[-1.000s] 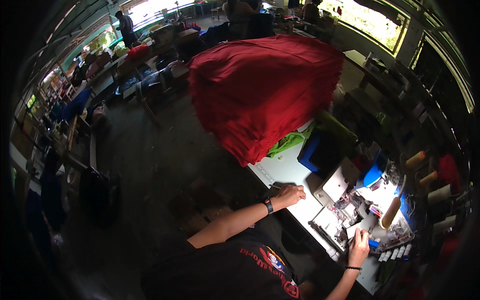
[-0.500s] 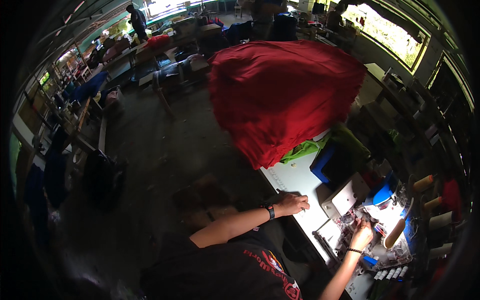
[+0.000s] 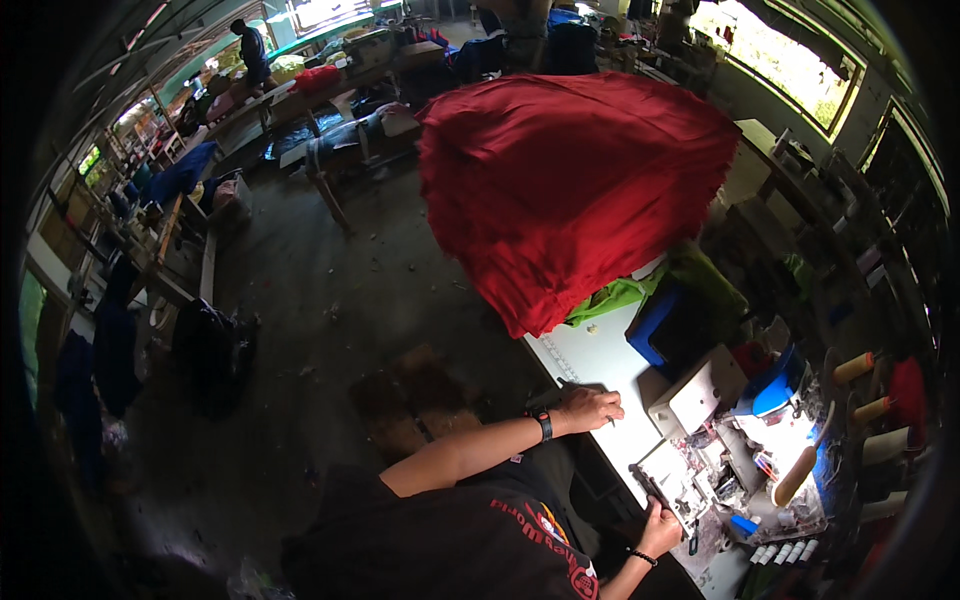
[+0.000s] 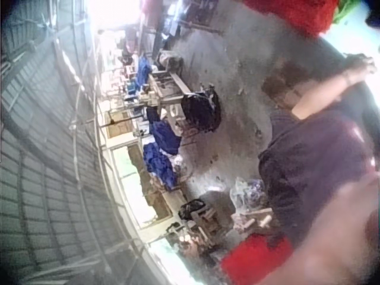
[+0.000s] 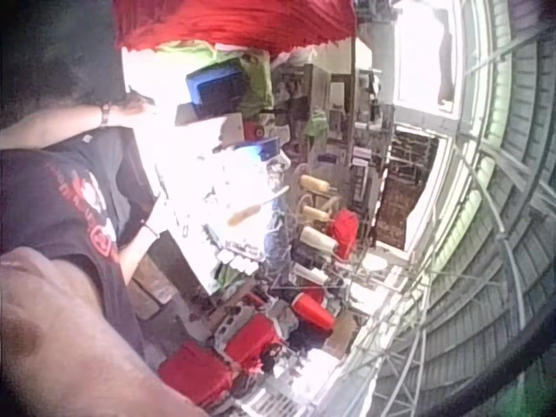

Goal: The person threads a sewing machine by guiding thread through a metal tension assembly and the machine's needle area. They then use scissors to cut the thread and continue adjusting the thread path with their hands.

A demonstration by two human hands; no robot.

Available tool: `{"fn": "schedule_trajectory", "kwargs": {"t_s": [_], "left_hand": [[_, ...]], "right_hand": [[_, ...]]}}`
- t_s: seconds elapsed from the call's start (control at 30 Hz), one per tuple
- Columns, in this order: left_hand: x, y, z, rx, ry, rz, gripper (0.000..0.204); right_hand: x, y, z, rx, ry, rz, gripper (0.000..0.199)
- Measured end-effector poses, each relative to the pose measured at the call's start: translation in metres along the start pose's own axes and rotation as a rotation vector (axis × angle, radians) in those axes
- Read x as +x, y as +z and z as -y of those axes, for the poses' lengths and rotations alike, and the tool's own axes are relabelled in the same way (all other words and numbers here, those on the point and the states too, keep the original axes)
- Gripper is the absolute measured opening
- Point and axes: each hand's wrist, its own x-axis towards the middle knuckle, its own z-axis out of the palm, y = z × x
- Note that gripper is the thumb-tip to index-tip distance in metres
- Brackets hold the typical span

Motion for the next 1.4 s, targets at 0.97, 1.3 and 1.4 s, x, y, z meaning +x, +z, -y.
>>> {"fn": "schedule_trajectory", "kwargs": {"t_s": [0.97, 1.3, 1.4], "left_hand": [[0.017, 0.009, -0.017, 0.172, -0.002, 0.062, 0.006], [0.017, 0.001, -0.019, 0.230, -0.026, 0.002, 0.002], [0.010, 0.000, -0.023, 0.218, -0.038, -0.037, 0.004]], "right_hand": [[0.016, -0.127, -0.203, 1.032, 0.684, -0.631, 0.034], [0.129, -0.041, -0.376, 0.877, 0.439, -0.313, 0.034], [0.163, -0.054, -0.382, 0.851, 0.463, -0.139, 0.035]]}}
